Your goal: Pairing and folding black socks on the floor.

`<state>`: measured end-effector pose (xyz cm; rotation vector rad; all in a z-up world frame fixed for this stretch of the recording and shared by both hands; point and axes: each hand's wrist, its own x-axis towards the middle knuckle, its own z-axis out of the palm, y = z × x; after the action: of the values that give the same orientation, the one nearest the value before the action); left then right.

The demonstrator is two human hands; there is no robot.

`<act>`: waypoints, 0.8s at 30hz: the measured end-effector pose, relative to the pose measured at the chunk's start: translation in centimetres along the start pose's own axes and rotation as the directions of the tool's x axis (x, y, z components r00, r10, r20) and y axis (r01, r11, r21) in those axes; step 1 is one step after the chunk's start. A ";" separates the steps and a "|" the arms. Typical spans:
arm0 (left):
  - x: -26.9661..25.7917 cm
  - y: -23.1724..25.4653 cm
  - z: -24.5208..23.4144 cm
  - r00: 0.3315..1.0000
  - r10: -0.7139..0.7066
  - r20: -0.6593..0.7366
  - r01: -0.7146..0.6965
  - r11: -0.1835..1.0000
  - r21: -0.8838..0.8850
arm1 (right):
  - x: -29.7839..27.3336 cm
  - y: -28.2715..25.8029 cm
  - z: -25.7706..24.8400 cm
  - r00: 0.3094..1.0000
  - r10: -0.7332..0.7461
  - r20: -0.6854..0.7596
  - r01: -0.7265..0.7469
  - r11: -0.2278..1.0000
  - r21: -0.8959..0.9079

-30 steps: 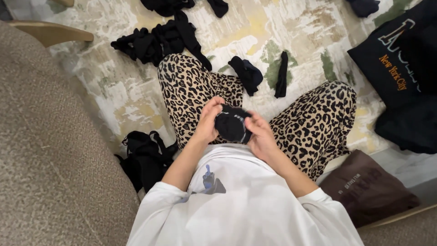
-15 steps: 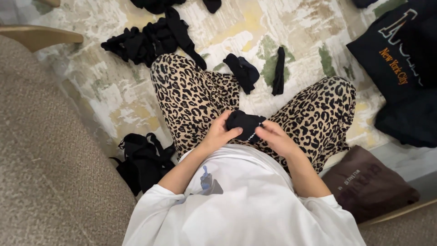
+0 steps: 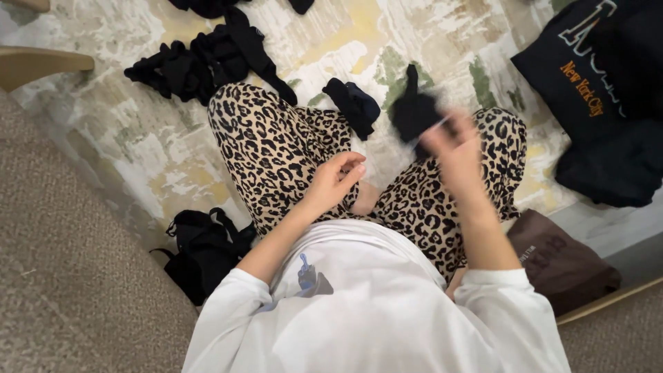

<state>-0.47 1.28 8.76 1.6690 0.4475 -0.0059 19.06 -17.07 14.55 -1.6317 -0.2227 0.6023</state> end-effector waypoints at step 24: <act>6.8 1.9 -15.5 0.965 -0.120 -0.235 -0.011 0.871 -0.492 | 12.6 6.8 14.2 0.764 -0.536 0.358 0.645 0.651 -0.401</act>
<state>2.48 17.93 11.20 1.1539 0.6360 0.2685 21.16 0.13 4.21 -1.8454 -1.1221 0.1925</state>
